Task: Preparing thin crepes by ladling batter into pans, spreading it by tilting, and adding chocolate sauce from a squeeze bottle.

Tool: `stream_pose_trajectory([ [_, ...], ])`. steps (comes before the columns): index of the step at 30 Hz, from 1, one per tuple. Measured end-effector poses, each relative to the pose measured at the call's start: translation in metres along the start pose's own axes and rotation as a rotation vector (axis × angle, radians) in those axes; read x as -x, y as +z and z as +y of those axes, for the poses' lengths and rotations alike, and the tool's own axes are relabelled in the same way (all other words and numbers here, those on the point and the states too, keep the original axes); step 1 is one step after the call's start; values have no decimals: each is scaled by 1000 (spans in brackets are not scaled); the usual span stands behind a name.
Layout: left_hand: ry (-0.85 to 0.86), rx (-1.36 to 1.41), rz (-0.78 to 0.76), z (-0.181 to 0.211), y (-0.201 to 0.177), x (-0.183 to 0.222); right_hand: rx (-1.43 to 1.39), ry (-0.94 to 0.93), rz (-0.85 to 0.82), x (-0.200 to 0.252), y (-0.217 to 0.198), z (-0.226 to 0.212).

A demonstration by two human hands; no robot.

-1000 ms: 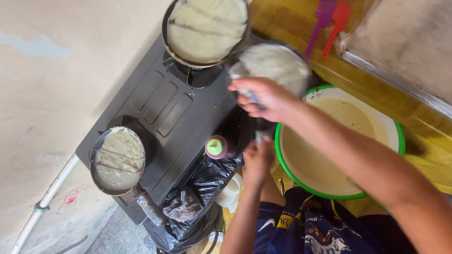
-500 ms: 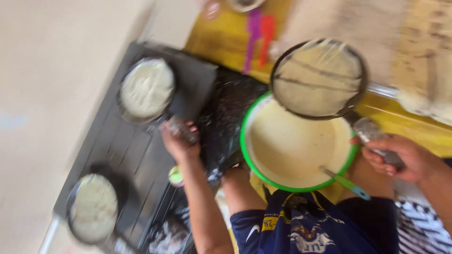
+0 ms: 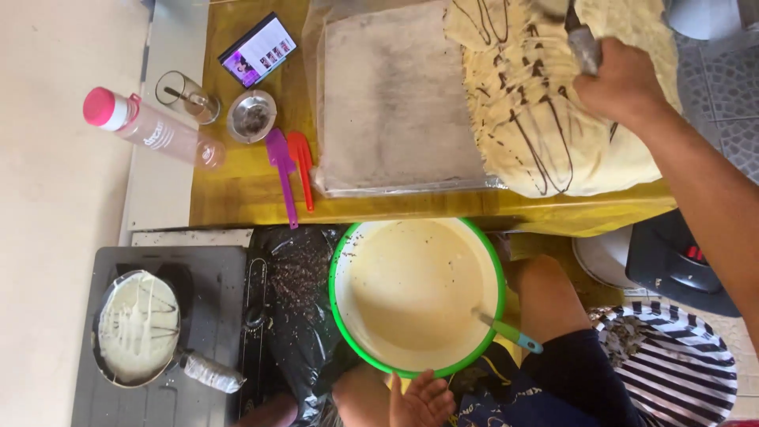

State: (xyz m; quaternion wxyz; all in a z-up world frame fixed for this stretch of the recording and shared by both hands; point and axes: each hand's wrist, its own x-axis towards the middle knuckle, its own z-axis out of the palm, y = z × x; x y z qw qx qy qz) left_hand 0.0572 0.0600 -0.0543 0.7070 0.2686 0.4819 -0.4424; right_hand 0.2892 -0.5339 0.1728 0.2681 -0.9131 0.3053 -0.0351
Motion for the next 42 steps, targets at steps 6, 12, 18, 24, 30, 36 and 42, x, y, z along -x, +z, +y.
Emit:
stream_pose_trajectory([
  [6, 19, 18, -38, 4, -27, -19, 1051, -210, 253, -90, 88, 62],
  [12, 89, -7, 134, 3, 19, 17, 1264, -222, 445, -104, 83, 76],
  [18, 326, -239, 124, -13, 125, 80, 1036, -318, 591, -25, 31, -22],
  [24, 1067, -753, 155, -6, 191, 136, -578, -177, -339, 158, 72, -111],
  [30, 1113, -378, 3, -20, 131, 142, -1502, 22, -1079, 388, 226, -148],
  [36, 1291, -26, 542, -48, -66, 191, -517, -759, -706, 453, 274, -241],
  [42, 1241, -163, 780, -78, -152, 248, -671, -772, -688, 468, 420, -318],
])
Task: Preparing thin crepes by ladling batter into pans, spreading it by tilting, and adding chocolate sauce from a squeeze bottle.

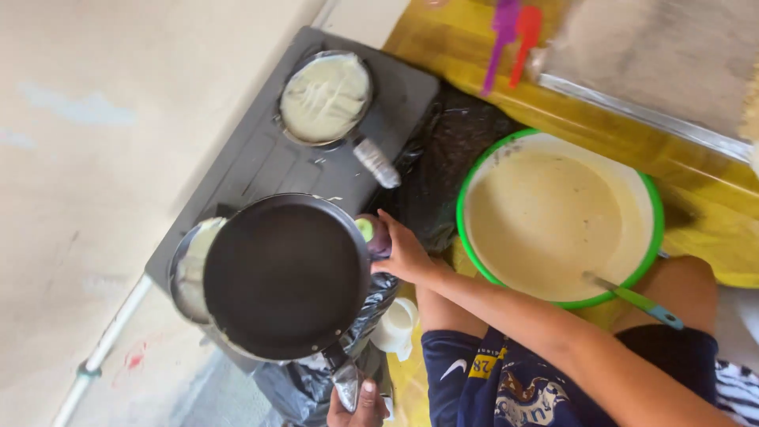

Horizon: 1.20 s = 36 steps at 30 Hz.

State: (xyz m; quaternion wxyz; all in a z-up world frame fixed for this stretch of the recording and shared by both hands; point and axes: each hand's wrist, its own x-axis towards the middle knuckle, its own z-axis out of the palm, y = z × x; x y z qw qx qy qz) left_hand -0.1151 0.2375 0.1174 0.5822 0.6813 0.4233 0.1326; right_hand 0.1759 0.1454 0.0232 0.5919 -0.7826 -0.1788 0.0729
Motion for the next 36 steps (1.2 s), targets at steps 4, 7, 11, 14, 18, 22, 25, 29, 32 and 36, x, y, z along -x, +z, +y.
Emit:
stream_pose_trajectory([
  [4, -155, 89, 81, 7, 13, 10, -19, -37, 89, -8, 11, 16],
  [7, -70, 318, -114, 8, 22, 9, 62, 246, 168, 6, -45, -4],
  [11, -179, -41, -310, 32, 51, 12, 21, 302, 87, 40, -192, -94],
  [14, -227, -182, -531, 22, 93, 13, 744, 590, -263, 64, -260, -181],
  [18, -260, -274, -863, 10, 152, 25, 1275, 723, -976, 101, -289, -182],
  [22, -275, -187, -998, -28, 190, 34, 1395, 618, -829, 128, -329, -105],
  [25, -261, -192, -1024, -8, 197, 42, 1463, 558, -511, 129, -348, -93],
  [29, -262, -286, -1069, 12, 197, 44, 1440, 814, -929, 134, -336, -153],
  [32, -292, -269, -1065, 17, 200, 43, 1476, 865, -782, 133, -357, -143],
  [36, -319, -201, -1034, 16, 196, 37, 1468, 894, -906, 138, -345, -167],
])
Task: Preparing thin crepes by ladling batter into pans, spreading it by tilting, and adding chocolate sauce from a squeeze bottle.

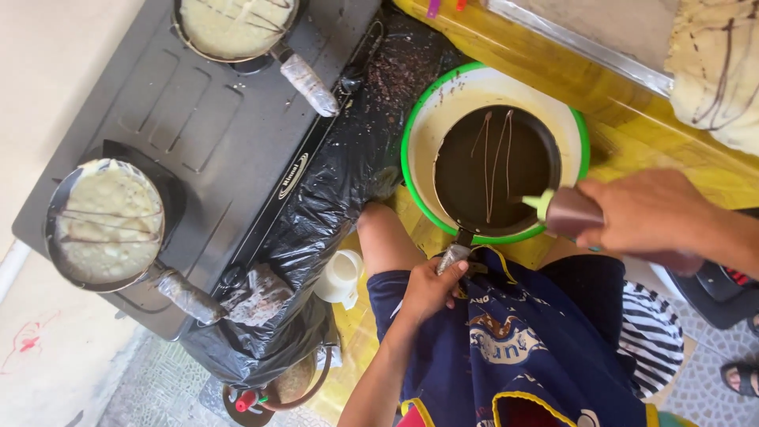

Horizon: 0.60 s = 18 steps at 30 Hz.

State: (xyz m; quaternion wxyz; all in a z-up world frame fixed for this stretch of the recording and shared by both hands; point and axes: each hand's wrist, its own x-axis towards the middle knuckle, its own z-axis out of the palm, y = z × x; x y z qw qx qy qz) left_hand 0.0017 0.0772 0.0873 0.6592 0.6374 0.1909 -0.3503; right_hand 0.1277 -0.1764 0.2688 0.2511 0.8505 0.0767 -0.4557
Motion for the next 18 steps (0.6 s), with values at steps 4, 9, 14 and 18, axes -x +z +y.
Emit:
stream_pose_trajectory([
  [4, 112, 109, 49, 1, -21, 14, -13, 72, 163, -14, -16, 2],
  [9, 338, 199, 553, -8, -76, 52, -1131, -195, 763, -54, -58, -43],
  [14, 689, 345, 818, -8, -117, 105, -1367, -629, 727, -135, -88, -212],
  [18, 713, 292, 884, -13, -124, 127, -1367, -828, 783, -165, -98, -310],
])
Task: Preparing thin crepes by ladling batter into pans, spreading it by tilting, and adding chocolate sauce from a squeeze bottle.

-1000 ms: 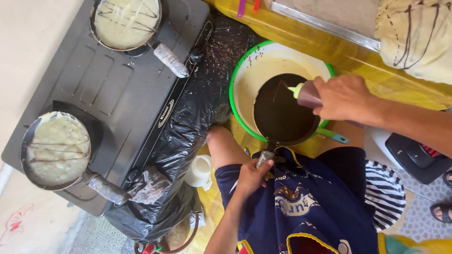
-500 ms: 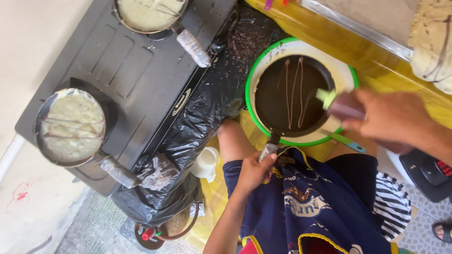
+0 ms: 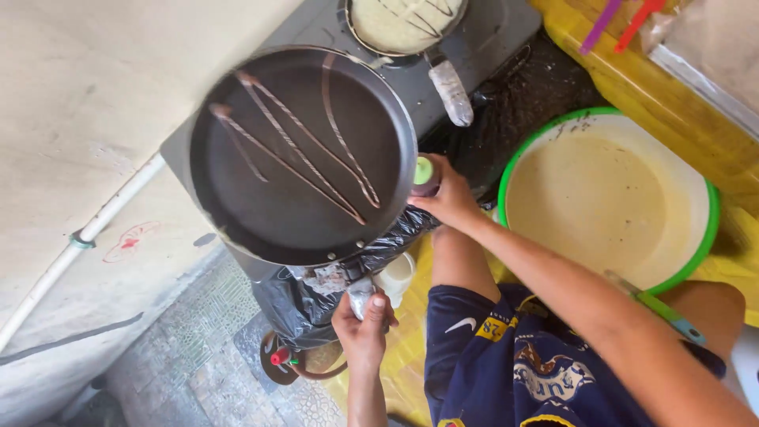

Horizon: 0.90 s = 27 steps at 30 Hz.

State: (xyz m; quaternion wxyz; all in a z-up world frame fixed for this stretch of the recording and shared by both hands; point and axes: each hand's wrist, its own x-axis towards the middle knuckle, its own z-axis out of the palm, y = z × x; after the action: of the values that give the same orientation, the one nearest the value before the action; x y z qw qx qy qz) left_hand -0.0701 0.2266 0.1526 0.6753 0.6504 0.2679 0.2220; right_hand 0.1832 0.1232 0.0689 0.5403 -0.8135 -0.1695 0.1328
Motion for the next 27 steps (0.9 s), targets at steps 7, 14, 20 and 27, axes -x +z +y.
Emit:
stream_pose_trajectory([
  [7, -132, -97, -221, -8, 20, 14, -324, -7, -29, -4, -108, 15],
  [14, -244, -280, -571, -22, 87, 20, -187, 299, 254, 85, -285, -43],
  [20, -303, -340, -823, -27, 132, 37, -172, 385, 559, 216, -370, 37],
  [27, -357, -663, -836, -27, 157, 39, -159, 1008, 825, 468, -351, 164],
])
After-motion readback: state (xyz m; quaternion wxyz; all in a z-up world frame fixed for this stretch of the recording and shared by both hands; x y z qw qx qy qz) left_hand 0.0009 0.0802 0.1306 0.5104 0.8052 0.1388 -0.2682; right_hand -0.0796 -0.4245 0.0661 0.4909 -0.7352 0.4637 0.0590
